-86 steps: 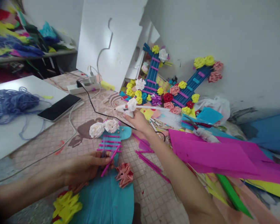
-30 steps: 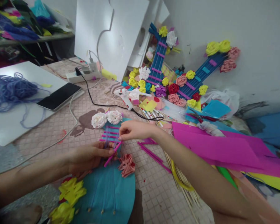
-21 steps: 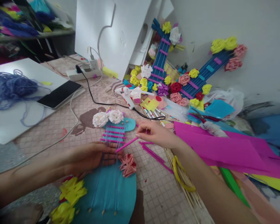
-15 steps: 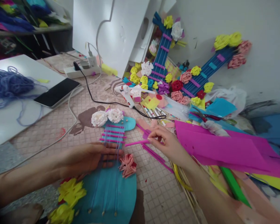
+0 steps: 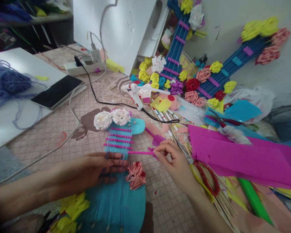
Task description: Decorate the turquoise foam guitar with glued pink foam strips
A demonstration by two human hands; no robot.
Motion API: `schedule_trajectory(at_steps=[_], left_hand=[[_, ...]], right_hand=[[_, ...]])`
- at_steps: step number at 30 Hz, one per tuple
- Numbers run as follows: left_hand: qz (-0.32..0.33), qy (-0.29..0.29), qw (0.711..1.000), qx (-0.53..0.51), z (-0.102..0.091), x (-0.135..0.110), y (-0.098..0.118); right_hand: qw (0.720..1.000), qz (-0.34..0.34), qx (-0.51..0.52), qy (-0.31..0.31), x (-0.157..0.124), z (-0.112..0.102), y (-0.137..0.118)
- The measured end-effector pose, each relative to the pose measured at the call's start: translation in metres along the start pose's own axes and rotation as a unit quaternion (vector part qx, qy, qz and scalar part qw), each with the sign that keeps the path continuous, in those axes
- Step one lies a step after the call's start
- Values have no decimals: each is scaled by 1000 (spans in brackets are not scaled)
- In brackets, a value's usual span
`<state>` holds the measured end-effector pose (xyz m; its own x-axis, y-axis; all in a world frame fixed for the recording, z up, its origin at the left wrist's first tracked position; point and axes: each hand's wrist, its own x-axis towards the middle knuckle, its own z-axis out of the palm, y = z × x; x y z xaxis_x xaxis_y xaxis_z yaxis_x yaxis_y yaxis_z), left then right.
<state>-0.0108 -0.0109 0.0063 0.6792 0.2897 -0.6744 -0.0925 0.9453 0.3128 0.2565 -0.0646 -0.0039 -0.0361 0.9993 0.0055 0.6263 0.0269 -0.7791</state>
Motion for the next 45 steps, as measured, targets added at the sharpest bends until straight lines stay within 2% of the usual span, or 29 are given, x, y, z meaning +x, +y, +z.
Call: schedule_trajectory(at_steps=[7,11,19,27,34,38,45], left_hand=[[-3,15,999,-32,6,1,-1],[4,-3,999,-48,8,0,-2],[29,3,996,-88,5,3,-10],[37,-8,995,-89,11,2,-11],[72,0,992,-108,8,4,-14],[53,-13,994,-97,6,4,-13],[47,-35,994,-92,9,3,-14]], right_hand=[[1000,4,-15,8,0,1,5],[1000,3,-18,-4,4,9,1],[1000,-7,-14,2,10,24,-7],[1000,2,11,4,15,44,-26],[1000,7,7,12,16,37,-21],[1000,12,3,-3,13,33,-14],[1000,8,10,-15,21,44,-28]])
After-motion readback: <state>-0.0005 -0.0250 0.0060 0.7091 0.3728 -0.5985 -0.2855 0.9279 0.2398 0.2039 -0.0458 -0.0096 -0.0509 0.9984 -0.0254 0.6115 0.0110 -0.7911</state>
